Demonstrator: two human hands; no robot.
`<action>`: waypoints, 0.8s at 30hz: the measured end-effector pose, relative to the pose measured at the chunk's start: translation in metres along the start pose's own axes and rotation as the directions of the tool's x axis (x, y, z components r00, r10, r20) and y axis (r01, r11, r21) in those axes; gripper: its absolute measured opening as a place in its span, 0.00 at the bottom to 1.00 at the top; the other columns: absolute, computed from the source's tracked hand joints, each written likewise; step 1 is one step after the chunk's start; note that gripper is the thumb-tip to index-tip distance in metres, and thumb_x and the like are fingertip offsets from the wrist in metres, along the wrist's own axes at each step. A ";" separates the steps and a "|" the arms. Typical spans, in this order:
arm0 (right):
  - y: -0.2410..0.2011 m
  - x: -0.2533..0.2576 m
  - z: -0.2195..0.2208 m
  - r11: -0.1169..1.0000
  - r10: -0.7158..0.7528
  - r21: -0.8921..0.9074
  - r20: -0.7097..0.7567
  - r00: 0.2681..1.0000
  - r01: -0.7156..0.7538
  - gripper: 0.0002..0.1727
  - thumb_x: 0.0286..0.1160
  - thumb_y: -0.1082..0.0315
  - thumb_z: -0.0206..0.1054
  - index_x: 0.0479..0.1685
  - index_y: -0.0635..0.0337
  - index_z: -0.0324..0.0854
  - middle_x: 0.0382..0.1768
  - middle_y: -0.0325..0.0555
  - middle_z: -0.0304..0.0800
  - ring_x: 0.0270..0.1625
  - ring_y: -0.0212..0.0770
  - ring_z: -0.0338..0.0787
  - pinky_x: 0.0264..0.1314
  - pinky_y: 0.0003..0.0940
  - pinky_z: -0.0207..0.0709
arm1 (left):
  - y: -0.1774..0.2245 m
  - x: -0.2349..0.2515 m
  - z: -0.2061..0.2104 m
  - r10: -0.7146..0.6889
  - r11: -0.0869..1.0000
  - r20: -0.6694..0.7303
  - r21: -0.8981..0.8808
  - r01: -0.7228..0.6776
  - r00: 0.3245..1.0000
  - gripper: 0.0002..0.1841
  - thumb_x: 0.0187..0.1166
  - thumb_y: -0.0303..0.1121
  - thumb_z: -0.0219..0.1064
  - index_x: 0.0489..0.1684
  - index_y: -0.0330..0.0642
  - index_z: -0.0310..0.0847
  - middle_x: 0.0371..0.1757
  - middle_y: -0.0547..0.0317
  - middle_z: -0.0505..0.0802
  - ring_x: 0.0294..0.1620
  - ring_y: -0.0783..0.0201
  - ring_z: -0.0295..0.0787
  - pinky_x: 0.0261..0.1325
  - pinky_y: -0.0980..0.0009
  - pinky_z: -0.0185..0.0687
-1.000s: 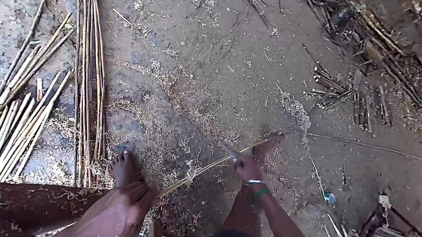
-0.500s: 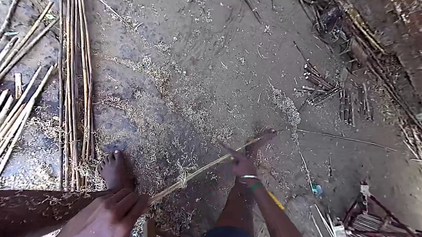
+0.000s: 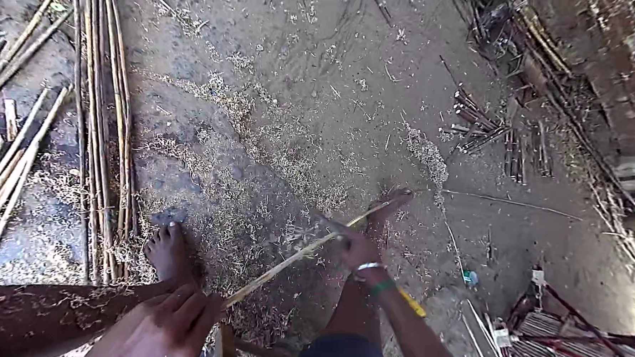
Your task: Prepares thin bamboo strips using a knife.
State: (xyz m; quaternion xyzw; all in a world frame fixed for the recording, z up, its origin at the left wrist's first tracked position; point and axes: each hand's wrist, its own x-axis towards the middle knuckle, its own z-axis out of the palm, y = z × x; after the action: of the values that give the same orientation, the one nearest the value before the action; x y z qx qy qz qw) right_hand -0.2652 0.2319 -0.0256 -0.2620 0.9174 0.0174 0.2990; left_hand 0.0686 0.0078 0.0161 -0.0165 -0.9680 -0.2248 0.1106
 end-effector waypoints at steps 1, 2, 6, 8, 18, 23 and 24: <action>0.043 0.041 -0.007 0.992 0.119 -0.046 0.043 0.992 -0.117 0.26 0.84 0.65 0.62 0.82 0.43 0.78 0.58 0.62 0.92 0.59 0.65 0.91 0.63 0.70 0.78 | 0.004 -0.002 0.001 0.030 0.999 0.003 0.025 -0.030 1.000 0.10 0.82 0.26 0.58 0.42 0.31 0.85 0.28 0.46 0.88 0.28 0.46 0.90 0.25 0.57 0.84; 0.081 0.070 -0.013 0.980 0.194 -0.058 0.054 0.979 -0.191 0.24 0.85 0.65 0.62 0.80 0.47 0.78 0.59 0.62 0.91 0.59 0.64 0.91 0.63 0.69 0.78 | 0.008 -0.001 0.004 0.061 0.997 -0.004 0.051 -0.061 0.998 0.10 0.83 0.25 0.57 0.41 0.31 0.85 0.28 0.47 0.88 0.27 0.48 0.89 0.24 0.58 0.83; 0.045 0.033 0.013 0.976 0.121 0.169 0.116 0.986 -0.139 0.23 0.85 0.67 0.60 0.78 0.55 0.78 0.41 0.57 0.93 0.38 0.52 0.92 0.48 0.55 0.85 | 0.007 0.001 0.008 0.120 0.983 -0.052 0.147 -0.111 0.991 0.12 0.85 0.26 0.53 0.36 0.34 0.83 0.27 0.50 0.86 0.25 0.51 0.86 0.22 0.61 0.80; -0.062 -0.059 0.027 0.968 -0.068 0.247 0.118 0.991 0.037 0.23 0.85 0.66 0.58 0.78 0.55 0.80 0.37 0.52 0.94 0.37 0.49 0.93 0.49 0.52 0.86 | 0.004 0.003 0.013 0.147 0.975 -0.061 0.177 -0.135 0.987 0.12 0.83 0.25 0.53 0.32 0.35 0.83 0.27 0.51 0.86 0.25 0.52 0.86 0.21 0.62 0.80; -0.082 -0.082 0.011 0.922 -0.173 0.343 -0.053 0.984 0.180 0.22 0.89 0.66 0.56 0.78 0.54 0.80 0.32 0.47 0.94 0.32 0.44 0.91 0.42 0.47 0.85 | 0.001 0.007 0.014 0.080 0.984 -0.120 0.168 -0.060 0.989 0.11 0.78 0.28 0.58 0.36 0.33 0.87 0.23 0.50 0.87 0.21 0.51 0.88 0.18 0.61 0.82; -0.145 -0.134 0.048 0.896 -0.201 0.382 -0.101 0.974 0.225 0.25 0.84 0.67 0.54 0.80 0.55 0.78 0.31 0.48 0.93 0.31 0.47 0.92 0.40 0.50 0.88 | 0.000 0.010 0.018 0.130 0.966 -0.056 0.234 -0.113 0.990 0.10 0.77 0.25 0.60 0.33 0.31 0.86 0.26 0.48 0.89 0.24 0.51 0.90 0.22 0.61 0.84; -0.159 -0.157 0.052 0.864 -0.250 0.430 -0.085 0.964 0.262 0.26 0.83 0.68 0.55 0.80 0.55 0.78 0.30 0.47 0.93 0.29 0.46 0.91 0.38 0.49 0.87 | 0.004 0.006 0.020 0.142 0.965 -0.048 0.228 -0.127 0.989 0.09 0.76 0.25 0.60 0.33 0.31 0.86 0.26 0.48 0.89 0.24 0.51 0.90 0.21 0.61 0.84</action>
State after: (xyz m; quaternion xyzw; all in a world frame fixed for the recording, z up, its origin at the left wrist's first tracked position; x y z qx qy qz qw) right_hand -0.0516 0.1787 0.0394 -0.3076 0.8586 -0.2324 0.3379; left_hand 0.0585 0.0205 0.0017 -0.0624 -0.9797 -0.1067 0.1577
